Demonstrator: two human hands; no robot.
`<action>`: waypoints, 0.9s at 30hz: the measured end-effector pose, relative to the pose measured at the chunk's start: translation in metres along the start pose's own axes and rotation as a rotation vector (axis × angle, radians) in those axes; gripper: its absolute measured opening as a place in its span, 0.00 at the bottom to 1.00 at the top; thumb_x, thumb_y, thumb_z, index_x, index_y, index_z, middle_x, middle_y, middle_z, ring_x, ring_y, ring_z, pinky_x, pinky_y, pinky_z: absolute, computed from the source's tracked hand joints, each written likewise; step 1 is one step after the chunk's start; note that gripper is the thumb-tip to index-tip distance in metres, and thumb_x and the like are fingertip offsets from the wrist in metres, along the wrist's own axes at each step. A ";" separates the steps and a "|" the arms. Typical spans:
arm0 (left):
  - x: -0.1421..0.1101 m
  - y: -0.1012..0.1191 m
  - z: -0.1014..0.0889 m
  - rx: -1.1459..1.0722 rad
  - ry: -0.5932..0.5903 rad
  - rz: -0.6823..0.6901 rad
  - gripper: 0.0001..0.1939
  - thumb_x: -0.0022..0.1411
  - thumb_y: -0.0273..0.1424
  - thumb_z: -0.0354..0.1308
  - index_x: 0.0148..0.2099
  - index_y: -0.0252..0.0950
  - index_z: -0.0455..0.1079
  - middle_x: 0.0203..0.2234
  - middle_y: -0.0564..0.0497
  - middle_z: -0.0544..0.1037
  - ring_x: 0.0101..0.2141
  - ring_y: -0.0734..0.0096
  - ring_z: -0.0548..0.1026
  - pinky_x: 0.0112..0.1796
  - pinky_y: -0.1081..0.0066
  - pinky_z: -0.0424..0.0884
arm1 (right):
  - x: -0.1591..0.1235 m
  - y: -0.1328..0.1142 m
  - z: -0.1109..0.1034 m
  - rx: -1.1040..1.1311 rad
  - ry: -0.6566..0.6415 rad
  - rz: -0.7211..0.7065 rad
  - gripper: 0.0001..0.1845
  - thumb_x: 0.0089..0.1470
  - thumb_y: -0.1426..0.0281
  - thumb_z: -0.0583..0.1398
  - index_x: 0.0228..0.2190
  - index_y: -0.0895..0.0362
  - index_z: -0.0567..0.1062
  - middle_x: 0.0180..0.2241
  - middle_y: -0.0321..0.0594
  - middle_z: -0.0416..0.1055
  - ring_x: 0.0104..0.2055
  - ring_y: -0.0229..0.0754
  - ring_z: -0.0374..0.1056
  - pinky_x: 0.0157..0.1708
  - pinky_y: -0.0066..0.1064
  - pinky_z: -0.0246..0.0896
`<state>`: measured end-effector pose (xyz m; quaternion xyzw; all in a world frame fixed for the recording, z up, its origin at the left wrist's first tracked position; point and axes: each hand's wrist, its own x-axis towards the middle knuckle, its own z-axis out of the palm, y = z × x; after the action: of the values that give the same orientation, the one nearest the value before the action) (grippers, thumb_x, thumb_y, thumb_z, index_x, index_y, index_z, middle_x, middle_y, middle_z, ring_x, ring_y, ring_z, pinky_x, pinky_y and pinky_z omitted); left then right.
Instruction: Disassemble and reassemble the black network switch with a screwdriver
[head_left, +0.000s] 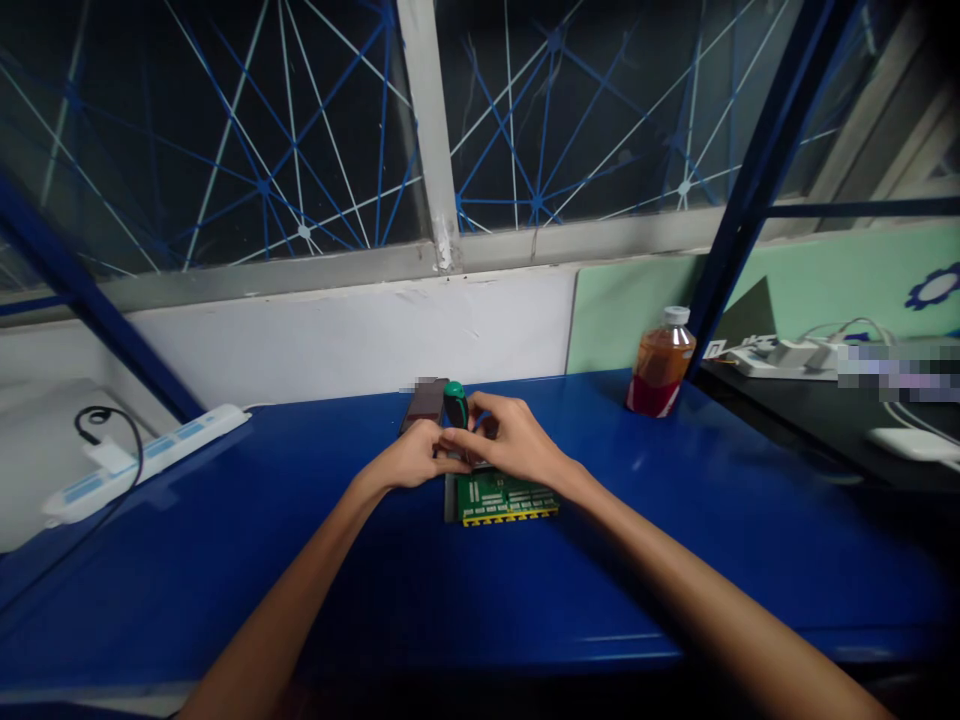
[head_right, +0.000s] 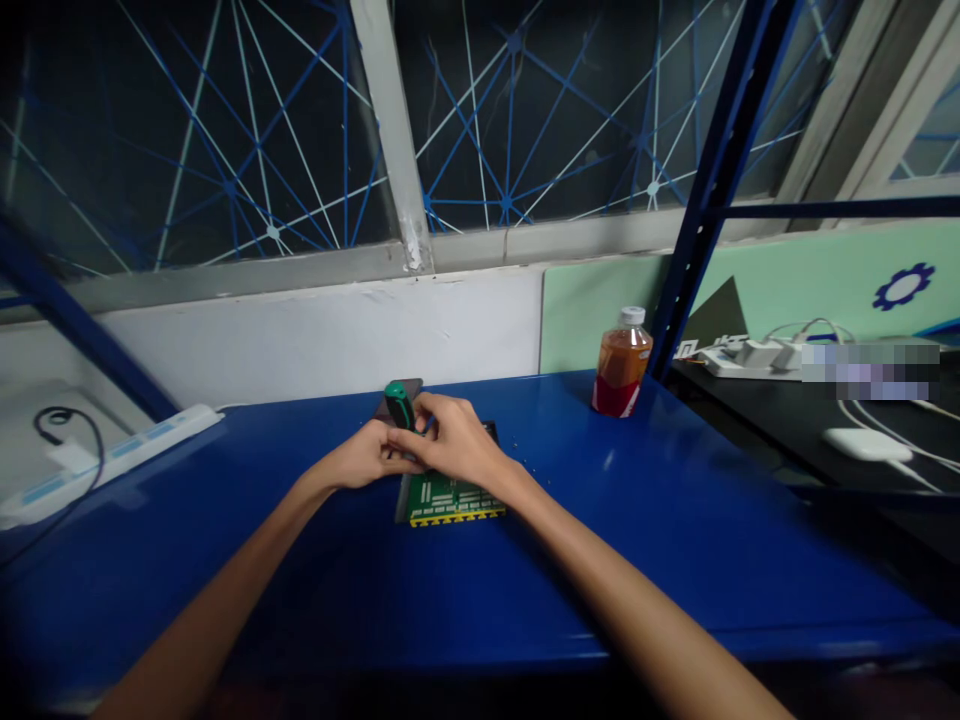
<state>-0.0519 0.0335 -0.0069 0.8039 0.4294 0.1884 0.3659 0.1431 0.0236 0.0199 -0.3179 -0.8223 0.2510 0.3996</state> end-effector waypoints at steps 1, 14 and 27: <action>0.000 -0.001 0.000 0.002 0.003 0.005 0.13 0.53 0.36 0.62 0.37 0.31 0.76 0.24 0.51 0.75 0.26 0.72 0.69 0.29 0.72 0.63 | 0.000 0.001 0.000 0.010 0.014 0.001 0.15 0.52 0.58 0.60 0.25 0.55 0.65 0.22 0.33 0.67 0.22 0.34 0.61 0.23 0.29 0.53; 0.000 0.004 0.002 0.090 0.086 0.109 0.07 0.53 0.31 0.63 0.30 0.31 0.76 0.22 0.52 0.76 0.25 0.75 0.70 0.27 0.75 0.63 | -0.004 0.009 0.003 0.053 0.040 0.014 0.17 0.49 0.58 0.63 0.37 0.55 0.70 0.27 0.34 0.70 0.23 0.35 0.65 0.22 0.27 0.54; 0.002 -0.003 0.004 0.164 0.159 0.082 0.12 0.50 0.34 0.66 0.24 0.29 0.73 0.15 0.56 0.66 0.18 0.81 0.60 0.20 0.77 0.53 | -0.004 0.003 0.005 0.075 0.035 -0.010 0.10 0.51 0.63 0.61 0.30 0.56 0.68 0.23 0.33 0.70 0.23 0.35 0.66 0.23 0.27 0.55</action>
<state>-0.0496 0.0348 -0.0115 0.8306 0.4378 0.2305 0.2555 0.1420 0.0222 0.0135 -0.3031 -0.8068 0.2741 0.4267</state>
